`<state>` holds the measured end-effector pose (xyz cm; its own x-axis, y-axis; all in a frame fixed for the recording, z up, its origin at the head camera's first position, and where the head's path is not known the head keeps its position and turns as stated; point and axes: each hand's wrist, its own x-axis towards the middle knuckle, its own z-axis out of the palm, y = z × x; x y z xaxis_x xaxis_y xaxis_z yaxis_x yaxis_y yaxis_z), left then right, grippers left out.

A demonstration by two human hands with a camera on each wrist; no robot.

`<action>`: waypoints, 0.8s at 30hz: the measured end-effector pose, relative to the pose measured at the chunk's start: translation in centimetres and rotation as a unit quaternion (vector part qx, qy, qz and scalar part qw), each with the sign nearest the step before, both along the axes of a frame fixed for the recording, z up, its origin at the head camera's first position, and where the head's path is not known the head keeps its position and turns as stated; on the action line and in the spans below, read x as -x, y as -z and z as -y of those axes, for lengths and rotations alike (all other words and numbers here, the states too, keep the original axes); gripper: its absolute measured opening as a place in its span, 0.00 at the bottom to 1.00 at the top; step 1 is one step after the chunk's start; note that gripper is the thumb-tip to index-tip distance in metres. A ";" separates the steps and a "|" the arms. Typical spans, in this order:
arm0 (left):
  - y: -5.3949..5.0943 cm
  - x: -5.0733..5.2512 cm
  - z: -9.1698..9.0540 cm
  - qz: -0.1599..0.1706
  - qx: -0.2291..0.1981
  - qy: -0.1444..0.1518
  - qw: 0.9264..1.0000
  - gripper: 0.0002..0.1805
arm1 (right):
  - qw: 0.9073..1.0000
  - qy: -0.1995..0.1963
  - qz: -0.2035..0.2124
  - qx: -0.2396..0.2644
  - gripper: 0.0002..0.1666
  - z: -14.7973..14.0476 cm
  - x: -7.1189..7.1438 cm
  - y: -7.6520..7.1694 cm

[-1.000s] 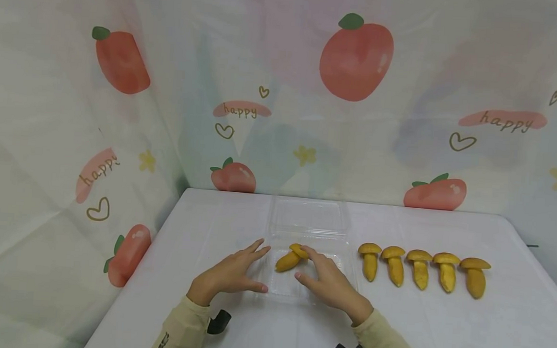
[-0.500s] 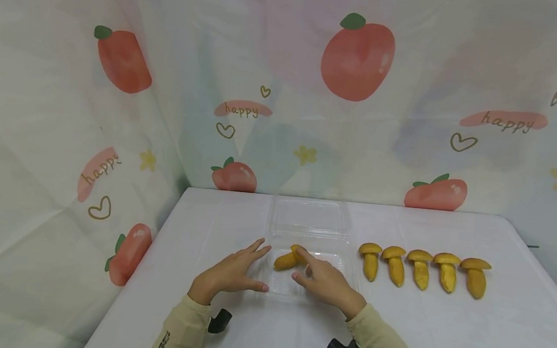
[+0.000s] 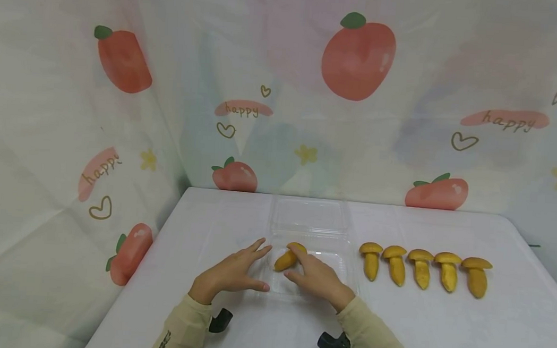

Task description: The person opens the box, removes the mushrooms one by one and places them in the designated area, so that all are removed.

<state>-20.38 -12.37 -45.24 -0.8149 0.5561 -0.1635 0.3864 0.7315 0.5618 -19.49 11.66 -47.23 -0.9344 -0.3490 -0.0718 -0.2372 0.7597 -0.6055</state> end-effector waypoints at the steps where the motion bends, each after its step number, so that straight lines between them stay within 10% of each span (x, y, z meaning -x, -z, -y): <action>1: 0.0 0.0 0.0 0.000 0.000 -0.002 1.000 0.52 | 1.000 0.002 -0.005 -0.001 0.40 0.1 0.0 0.0; 24: 0.0 0.1 0.0 0.004 0.008 -0.004 1.000 0.53 | 0.982 0.034 -0.041 0.179 0.31 -4.1 -1.7 -1.6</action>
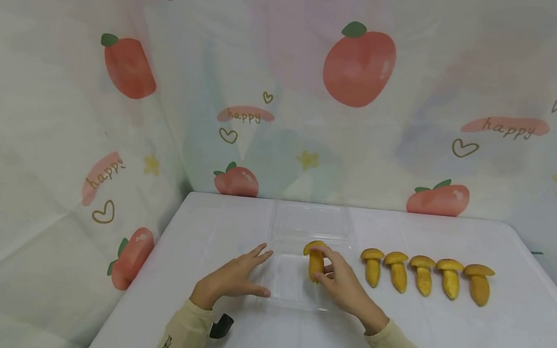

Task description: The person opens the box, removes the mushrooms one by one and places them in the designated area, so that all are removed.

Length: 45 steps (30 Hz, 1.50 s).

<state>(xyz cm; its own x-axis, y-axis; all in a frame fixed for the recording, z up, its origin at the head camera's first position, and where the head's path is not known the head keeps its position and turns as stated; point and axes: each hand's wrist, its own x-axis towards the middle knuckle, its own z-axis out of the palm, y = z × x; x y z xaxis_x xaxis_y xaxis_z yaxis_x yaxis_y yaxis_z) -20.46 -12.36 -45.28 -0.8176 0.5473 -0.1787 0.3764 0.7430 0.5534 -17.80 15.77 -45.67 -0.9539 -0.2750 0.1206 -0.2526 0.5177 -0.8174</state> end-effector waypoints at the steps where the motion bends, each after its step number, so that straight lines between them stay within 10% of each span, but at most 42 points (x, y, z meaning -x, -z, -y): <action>1: 0.0 0.0 0.0 -0.001 -0.001 0.001 1.000 0.53 | 1.000 0.006 -0.002 -0.001 0.32 -0.3 -0.3 -0.2; 15: 0.1 -0.2 -0.1 0.005 -0.008 0.006 1.000 0.53 | 0.996 0.039 -0.072 -0.025 0.38 -5.1 -2.9 -1.2; 45: -0.3 -0.2 0.0 -0.010 -0.001 0.012 1.000 0.53 | 0.990 0.071 -0.105 -0.069 0.38 -12.5 -2.0 -2.9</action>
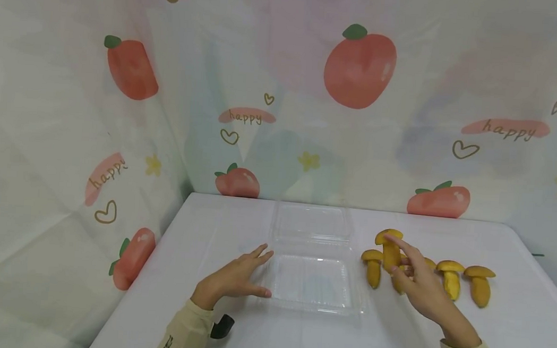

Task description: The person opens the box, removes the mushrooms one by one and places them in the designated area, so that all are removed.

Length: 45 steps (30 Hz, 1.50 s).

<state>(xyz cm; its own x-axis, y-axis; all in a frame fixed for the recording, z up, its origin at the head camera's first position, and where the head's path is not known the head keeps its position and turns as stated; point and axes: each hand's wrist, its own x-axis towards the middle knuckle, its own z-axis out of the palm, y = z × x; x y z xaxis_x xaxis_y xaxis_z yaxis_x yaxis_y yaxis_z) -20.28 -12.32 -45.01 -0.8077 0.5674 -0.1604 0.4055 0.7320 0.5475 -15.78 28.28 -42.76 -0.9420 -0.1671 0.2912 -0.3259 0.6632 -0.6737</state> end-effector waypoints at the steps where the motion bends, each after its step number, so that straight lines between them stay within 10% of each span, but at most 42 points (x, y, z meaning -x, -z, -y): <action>1: 0.0 0.0 0.0 0.002 0.001 0.000 1.000 0.53 | 1.000 0.000 -0.003 -0.003 0.38 -0.3 0.0 -0.1; 17: 0.1 0.2 0.0 -0.001 0.007 0.002 1.000 0.54 | 0.998 0.041 -0.045 -0.006 0.37 -5.8 0.8 -0.3; 45: 0.4 0.3 0.0 -0.008 0.008 0.003 1.000 0.54 | 0.983 0.182 0.014 -0.026 0.37 -12.5 1.0 1.9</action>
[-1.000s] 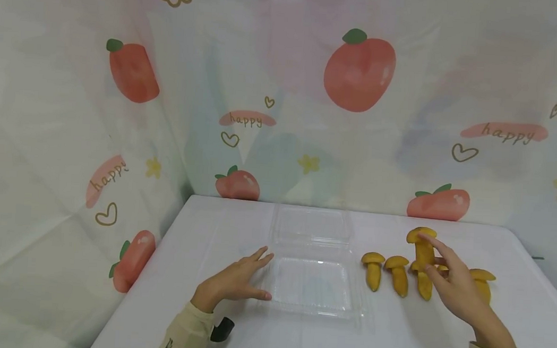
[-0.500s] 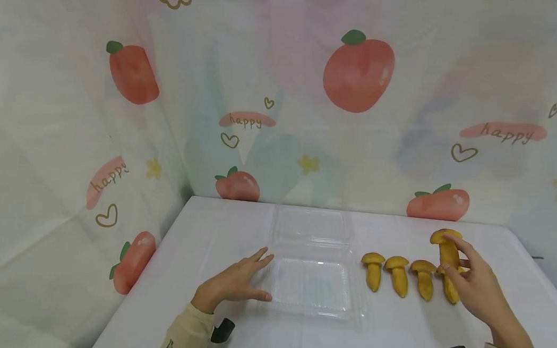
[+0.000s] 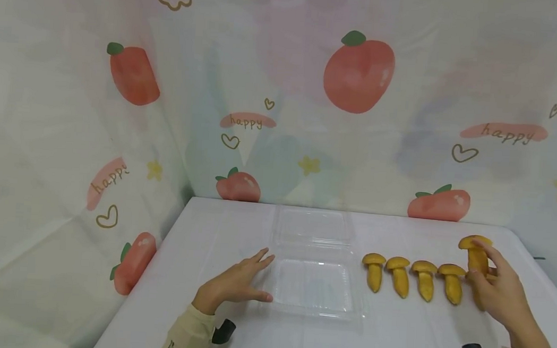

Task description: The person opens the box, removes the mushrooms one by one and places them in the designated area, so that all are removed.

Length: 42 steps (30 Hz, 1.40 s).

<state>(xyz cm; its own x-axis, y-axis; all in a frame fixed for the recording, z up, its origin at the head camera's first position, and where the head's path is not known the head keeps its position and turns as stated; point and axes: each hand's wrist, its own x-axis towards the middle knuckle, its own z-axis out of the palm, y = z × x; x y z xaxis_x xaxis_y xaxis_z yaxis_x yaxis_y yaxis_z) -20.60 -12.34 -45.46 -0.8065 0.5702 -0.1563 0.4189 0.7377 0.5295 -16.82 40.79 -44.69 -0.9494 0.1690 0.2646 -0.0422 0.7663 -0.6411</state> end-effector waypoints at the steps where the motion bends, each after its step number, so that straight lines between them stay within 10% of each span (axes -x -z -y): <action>1: 0.0 0.0 0.0 -0.001 0.001 0.000 1.000 0.54 | 1.000 0.007 0.005 0.001 0.37 -0.1 0.1 0.1; 28: 0.1 -0.1 0.1 0.009 0.002 -0.001 1.000 0.53 | 0.993 0.066 0.095 0.001 0.43 -3.8 0.6 2.9; 42: -0.1 0.1 0.0 0.007 0.002 0.001 1.000 0.53 | 0.994 0.075 0.078 -0.021 0.44 -4.4 0.4 3.5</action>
